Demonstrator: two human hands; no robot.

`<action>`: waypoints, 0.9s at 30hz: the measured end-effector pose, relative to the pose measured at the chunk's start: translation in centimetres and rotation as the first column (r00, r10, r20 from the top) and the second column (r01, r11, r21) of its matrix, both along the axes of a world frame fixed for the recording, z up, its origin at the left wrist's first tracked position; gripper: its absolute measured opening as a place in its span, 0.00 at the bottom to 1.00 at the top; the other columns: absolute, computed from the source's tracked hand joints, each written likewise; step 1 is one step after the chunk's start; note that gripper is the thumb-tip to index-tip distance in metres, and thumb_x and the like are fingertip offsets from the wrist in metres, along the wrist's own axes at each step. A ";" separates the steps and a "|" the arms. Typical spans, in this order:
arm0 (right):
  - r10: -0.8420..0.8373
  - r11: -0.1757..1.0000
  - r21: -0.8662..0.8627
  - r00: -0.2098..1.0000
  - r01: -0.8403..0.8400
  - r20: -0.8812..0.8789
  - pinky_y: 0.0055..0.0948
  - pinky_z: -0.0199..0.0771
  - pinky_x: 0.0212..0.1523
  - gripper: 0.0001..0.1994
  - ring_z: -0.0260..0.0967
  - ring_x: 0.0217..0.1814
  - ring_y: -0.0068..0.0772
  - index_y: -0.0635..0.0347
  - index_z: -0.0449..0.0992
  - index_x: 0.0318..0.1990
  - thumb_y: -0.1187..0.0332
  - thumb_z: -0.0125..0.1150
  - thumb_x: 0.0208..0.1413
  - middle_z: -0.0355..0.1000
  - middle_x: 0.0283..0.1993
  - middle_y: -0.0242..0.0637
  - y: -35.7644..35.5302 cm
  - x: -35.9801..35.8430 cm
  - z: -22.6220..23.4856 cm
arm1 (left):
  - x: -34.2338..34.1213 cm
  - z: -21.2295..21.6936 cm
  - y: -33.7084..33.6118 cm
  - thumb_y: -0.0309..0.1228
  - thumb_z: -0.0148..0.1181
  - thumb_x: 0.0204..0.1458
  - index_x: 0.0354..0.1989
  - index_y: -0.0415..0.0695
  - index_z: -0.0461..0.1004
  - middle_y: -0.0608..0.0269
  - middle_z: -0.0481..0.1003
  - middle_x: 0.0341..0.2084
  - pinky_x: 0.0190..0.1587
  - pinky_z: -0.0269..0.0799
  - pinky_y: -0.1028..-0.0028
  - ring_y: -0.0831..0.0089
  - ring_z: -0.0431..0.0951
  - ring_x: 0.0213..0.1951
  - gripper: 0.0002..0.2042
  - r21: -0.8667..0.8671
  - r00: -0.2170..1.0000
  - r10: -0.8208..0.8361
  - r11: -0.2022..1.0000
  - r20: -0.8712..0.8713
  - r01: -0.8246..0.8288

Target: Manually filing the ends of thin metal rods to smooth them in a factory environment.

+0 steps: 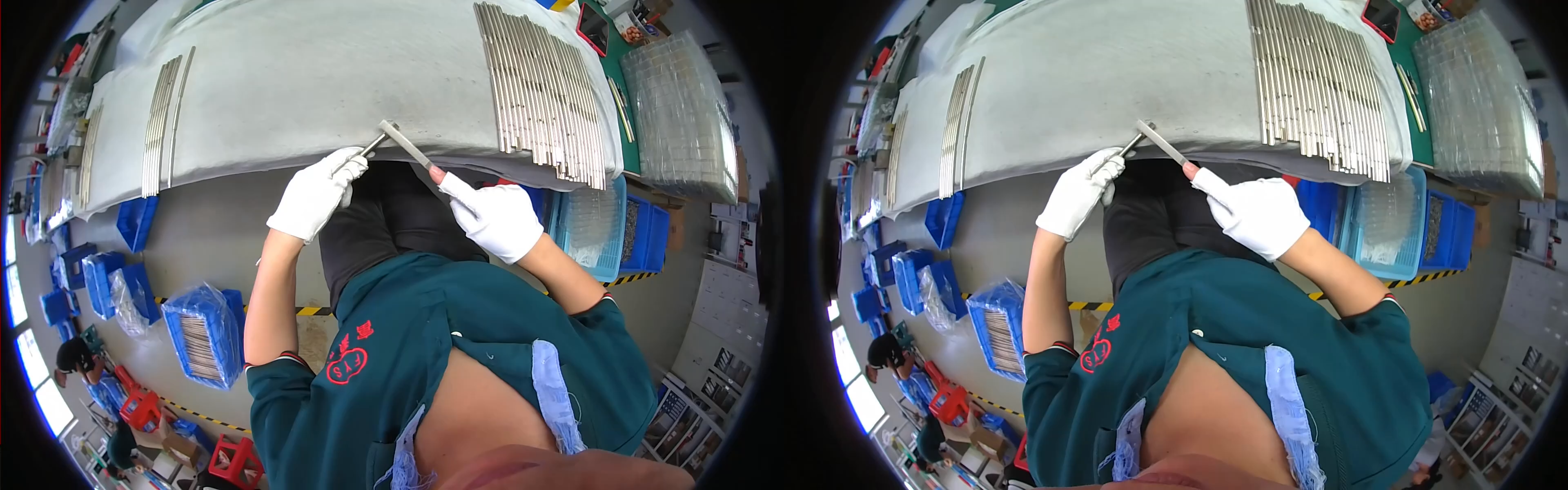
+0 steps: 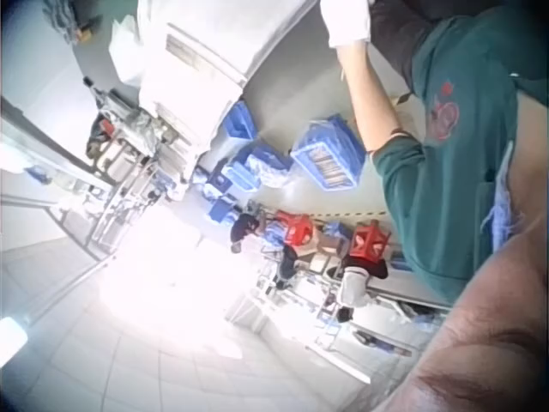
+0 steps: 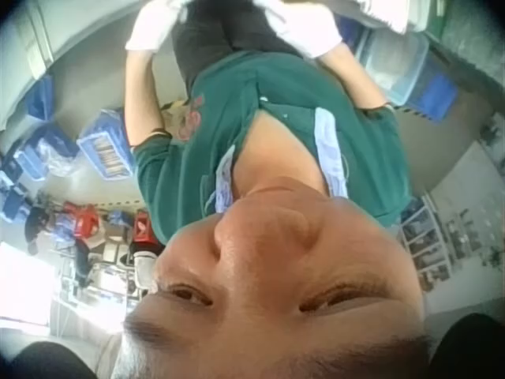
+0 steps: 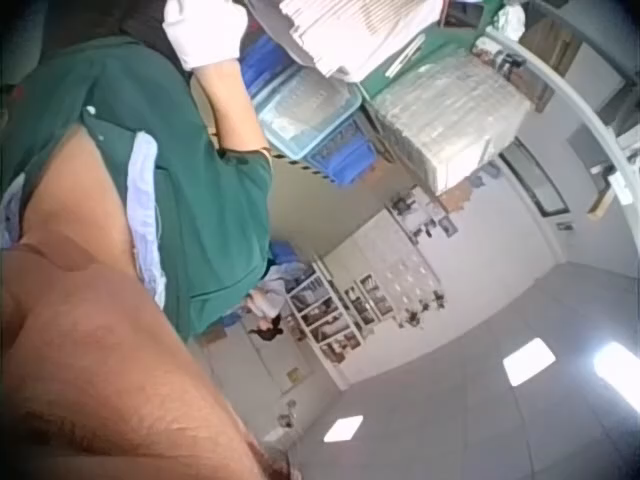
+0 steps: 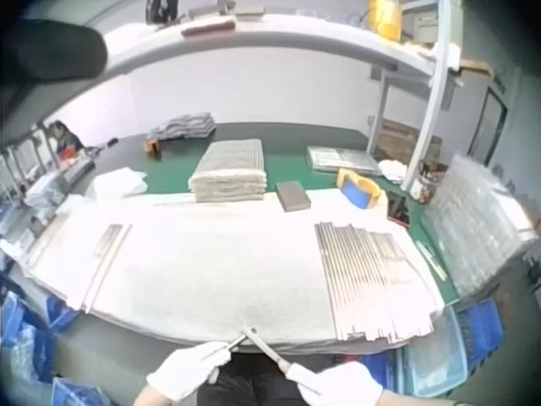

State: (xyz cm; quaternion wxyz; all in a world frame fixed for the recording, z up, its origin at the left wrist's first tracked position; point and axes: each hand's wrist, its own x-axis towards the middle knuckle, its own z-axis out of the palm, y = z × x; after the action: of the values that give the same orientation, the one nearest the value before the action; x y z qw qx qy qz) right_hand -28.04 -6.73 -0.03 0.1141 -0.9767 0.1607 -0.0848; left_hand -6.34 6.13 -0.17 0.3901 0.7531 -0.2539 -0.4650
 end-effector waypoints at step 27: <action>-0.040 0.999 0.010 0.995 0.039 0.093 0.29 0.62 0.15 0.25 0.60 0.11 0.35 0.39 0.65 0.58 0.68 0.54 0.50 0.61 0.11 0.34 -0.4 -1.1 -0.7 | -2.1 -0.2 -0.7 0.33 0.52 0.54 0.45 0.37 0.71 0.70 0.67 0.20 0.25 0.60 0.81 0.83 0.62 0.19 0.15 -0.107 0.979 0.071 0.990 -0.191 -0.093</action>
State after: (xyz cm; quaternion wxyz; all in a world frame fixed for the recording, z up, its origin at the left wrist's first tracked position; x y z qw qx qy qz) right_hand -29.10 -7.13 -0.74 0.1236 -0.9678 0.1748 -0.1321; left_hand -8.45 5.43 -0.36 0.4740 0.6922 -0.2111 -0.5017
